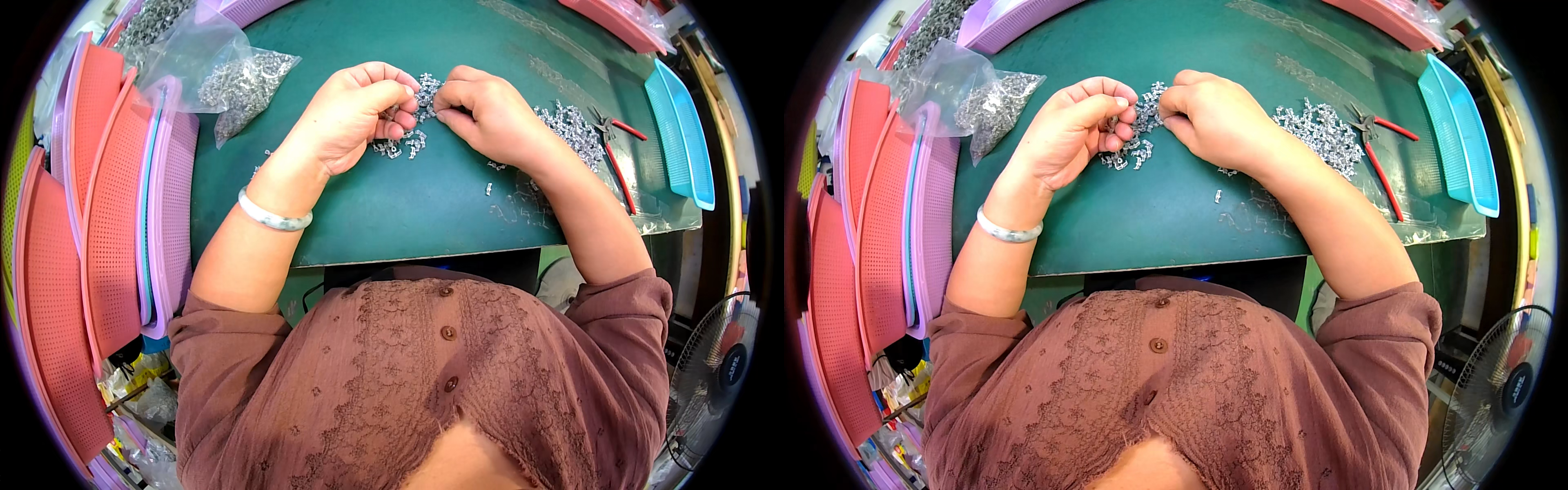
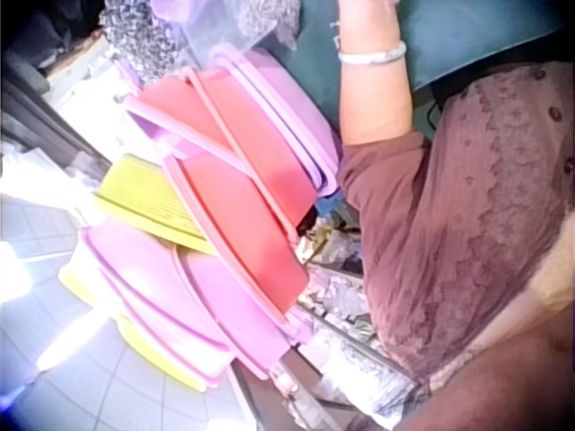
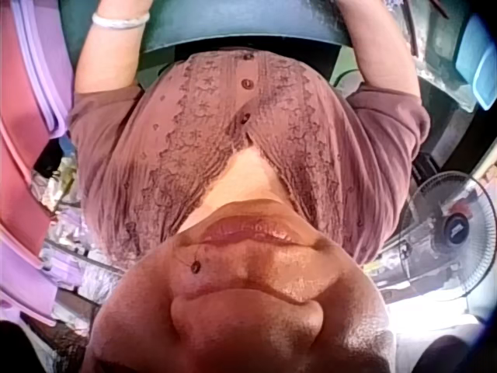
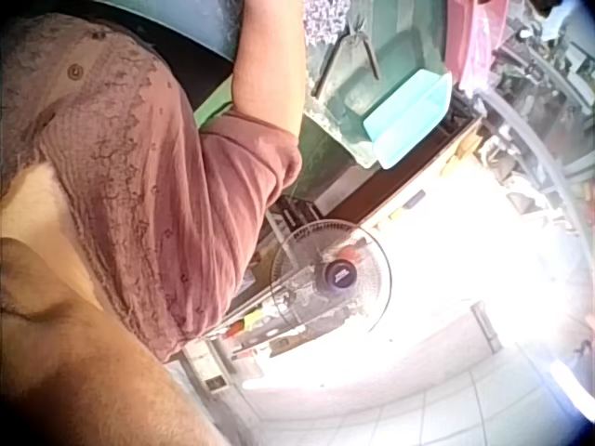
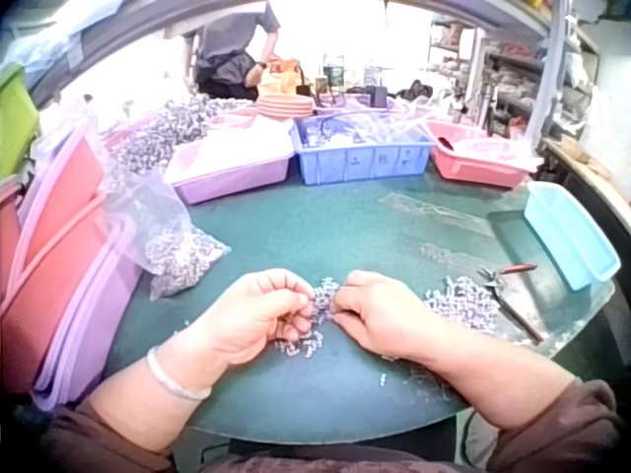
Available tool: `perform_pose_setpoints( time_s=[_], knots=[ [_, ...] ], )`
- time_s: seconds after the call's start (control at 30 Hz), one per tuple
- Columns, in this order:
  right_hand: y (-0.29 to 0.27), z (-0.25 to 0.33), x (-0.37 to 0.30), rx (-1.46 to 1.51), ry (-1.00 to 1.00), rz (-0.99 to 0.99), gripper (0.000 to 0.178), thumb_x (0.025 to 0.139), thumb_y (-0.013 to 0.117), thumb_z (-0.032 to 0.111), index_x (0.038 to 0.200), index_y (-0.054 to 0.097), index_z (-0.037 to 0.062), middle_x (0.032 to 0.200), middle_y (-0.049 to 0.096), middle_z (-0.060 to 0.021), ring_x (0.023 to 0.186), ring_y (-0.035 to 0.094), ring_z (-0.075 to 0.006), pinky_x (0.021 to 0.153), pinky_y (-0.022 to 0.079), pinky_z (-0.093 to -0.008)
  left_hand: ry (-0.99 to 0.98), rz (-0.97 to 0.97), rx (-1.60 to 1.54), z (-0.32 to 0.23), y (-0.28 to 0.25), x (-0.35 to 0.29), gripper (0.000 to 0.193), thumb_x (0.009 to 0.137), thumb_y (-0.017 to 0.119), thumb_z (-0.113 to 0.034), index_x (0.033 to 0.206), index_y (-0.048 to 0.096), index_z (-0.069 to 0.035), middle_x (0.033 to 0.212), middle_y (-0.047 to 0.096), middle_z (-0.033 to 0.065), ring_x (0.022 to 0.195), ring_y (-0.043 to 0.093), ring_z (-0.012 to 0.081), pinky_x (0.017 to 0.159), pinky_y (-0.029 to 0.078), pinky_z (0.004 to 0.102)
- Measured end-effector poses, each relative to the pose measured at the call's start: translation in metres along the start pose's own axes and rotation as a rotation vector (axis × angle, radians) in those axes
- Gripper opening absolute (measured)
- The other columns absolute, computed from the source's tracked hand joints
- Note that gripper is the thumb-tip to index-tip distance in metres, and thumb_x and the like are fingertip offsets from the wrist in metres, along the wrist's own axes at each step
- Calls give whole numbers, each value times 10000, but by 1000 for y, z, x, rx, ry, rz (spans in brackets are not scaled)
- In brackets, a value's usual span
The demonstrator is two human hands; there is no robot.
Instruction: The person sits at a green workbench and uses both hands to pick up small silver metal parts from a pile. They connect the parts together to form a chain-like structure, occasionally placing the assembled piece back on the table to continue adding more components.
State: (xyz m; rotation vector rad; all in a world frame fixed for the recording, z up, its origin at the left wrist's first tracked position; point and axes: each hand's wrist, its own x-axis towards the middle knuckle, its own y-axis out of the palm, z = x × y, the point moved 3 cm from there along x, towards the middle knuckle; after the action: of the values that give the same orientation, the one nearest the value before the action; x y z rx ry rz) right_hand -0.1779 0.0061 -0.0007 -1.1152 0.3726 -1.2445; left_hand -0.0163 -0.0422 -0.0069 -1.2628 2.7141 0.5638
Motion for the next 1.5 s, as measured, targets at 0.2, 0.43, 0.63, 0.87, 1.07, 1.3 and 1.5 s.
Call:
perform_pose_setpoints(
  time_s=[0.2,0.43,0.63,0.87,1.07,1.3,1.5],
  knots=[
    [-2,1,1,43,5,-6,61,737,580,94,737,589,34,755,546,-110,728,549,-291,657,449,-372,-9,-44,94,-2,2,-2,97,839,536,-99,893,578,-29,706,563,10,582,525,70,501,424,172],
    [5,3,2,-14,-8,-30,66,729,584,93,746,586,29,756,547,-108,744,548,-287,656,447,-368,-7,-37,99,-1,1,-1,110,842,500,-80,896,581,-29,710,564,8,587,525,68,502,422,171],
    [-5,7,2,109,-26,-118,60,723,595,80,749,581,29,757,547,-102,735,544,-284,638,443,-357,-37,-67,129,-1,3,-2,107,838,514,-96,871,588,-26,709,569,16,575,529,73,481,418,177],
    [-14,17,2,111,-167,-211,78,713,612,65,771,571,32,758,544,-93,718,544,-273,628,445,-340,-65,18,139,-1,8,-5,138,833,560,-155,827,596,-22,672,574,21,519,516,68,428,394,170],
    [-16,17,1,226,-114,-203,82,724,615,55,786,572,25,766,551,-94,707,561,-244,614,453,-314,-14,13,142,-1,8,-5,117,832,569,-138,839,598,-25,675,572,18,528,516,64,442,398,171],
    [-16,14,1,304,-50,-163,82,737,617,56,802,595,12,757,557,-94,666,563,-210,585,451,-290,62,10,174,-3,11,-5,92,829,576,-95,865,593,-12,689,564,5,544,509,55,460,403,172],
    [-17,15,0,301,-57,-169,83,736,618,58,801,596,10,752,558,-95,661,563,-210,580,452,-288,91,3,203,-3,12,-6,91,813,592,-62,884,591,-4,716,569,11,558,503,53,479,404,169]
  ],
)
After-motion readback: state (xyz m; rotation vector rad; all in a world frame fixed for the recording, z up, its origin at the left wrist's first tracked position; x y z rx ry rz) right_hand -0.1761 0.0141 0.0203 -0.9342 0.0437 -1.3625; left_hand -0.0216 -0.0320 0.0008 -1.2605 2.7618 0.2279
